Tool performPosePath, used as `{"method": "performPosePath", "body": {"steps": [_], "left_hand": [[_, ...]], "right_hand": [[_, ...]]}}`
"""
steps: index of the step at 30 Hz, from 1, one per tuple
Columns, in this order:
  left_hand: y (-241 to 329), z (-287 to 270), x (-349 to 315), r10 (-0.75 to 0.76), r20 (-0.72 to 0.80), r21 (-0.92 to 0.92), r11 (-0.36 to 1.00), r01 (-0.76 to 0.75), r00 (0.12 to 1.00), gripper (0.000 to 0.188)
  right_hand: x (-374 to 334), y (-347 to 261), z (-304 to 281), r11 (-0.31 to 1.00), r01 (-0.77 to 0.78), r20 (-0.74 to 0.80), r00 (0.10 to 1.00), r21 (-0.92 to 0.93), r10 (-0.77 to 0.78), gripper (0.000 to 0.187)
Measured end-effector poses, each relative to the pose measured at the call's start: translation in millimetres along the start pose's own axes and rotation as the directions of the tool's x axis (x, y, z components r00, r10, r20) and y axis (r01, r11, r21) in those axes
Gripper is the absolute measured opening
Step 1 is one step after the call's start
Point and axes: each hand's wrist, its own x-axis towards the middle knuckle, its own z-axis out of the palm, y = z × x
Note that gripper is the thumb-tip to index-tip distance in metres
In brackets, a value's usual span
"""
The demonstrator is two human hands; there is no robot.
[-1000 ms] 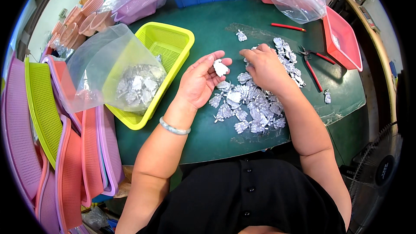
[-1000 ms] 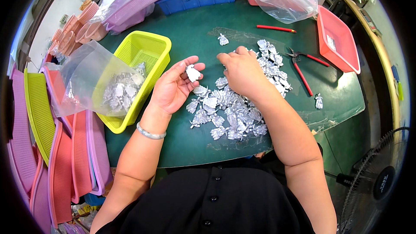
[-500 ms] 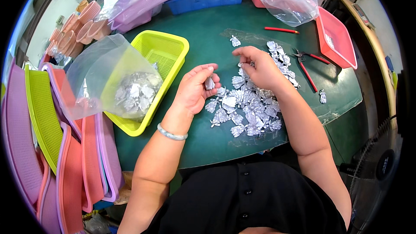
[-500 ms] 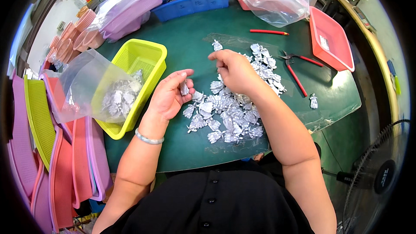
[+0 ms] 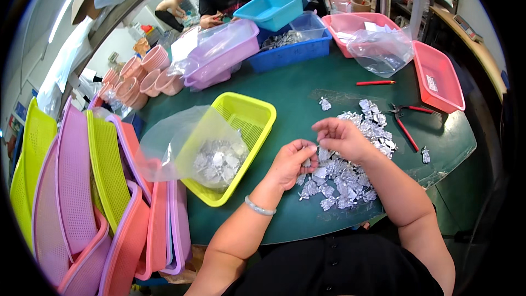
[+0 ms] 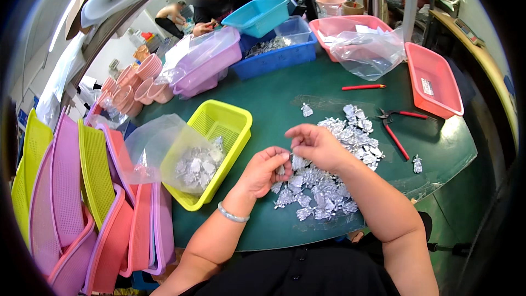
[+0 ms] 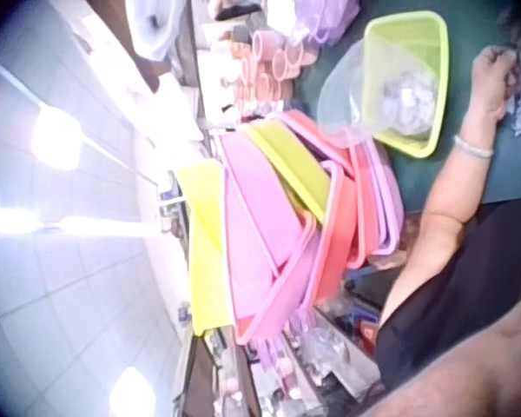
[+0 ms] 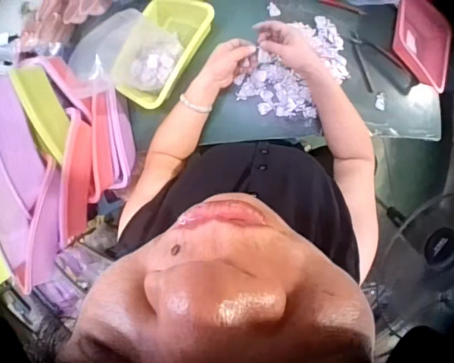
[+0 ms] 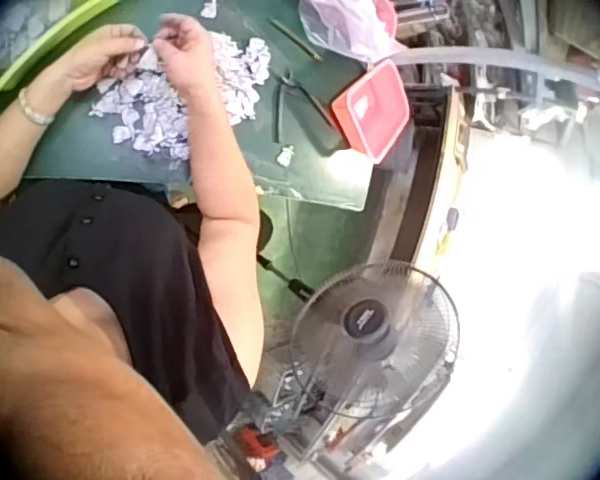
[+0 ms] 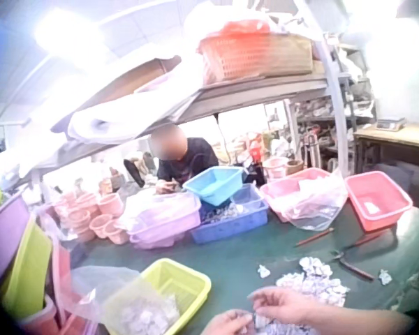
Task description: The person wraps small, silver, foil-wrapped items by hand, folding the foil around each piece and placing the finished units into a yellow basket. The task is performed continuously at a table with various colored baskets and tools visible.
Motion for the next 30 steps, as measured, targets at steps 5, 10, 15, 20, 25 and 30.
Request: {"method": "performPosePath", "body": {"steps": [5, 10, 15, 20, 25, 30], "left_hand": [[-2, -2, 3, 0.049, 0.006, 0.058, 0.997, -0.049, 0.999, 0.005], [-4, -1, 2, 0.094, -0.058, 0.053, 0.994, -0.091, 0.994, 0.006], [-5, -4, 4, 0.148, -0.058, -0.043, 0.988, -0.151, 0.987, 0.007], [-5, -4, 4, 0.181, -0.104, -0.064, 0.980, -0.188, 0.978, 0.007], [-6, -5, 4, 0.182, -0.127, -0.058, 0.980, -0.190, 0.975, 0.008], [-6, -5, 4, 0.169, -0.126, -0.044, 0.983, -0.176, 0.977, 0.007]], "right_hand": [[1, 9, 4, 0.999, -0.004, 0.024, 1.000, 0.032, 0.003, 0.031], [0, 4, 2, 0.999, -0.035, -0.016, 0.999, 0.003, 0.035, 0.029], [-2, 0, 4, 0.989, -0.142, 0.031, 0.990, 0.035, 0.141, 0.031], [-2, -3, 1, 0.969, -0.219, 0.113, 0.972, 0.116, 0.206, 0.038], [-3, -1, 4, 0.988, -0.142, 0.140, 0.981, 0.062, 0.132, 0.042], [-2, 1, 4, 0.991, -0.134, 0.001, 0.991, -0.018, 0.134, 0.039]]}}
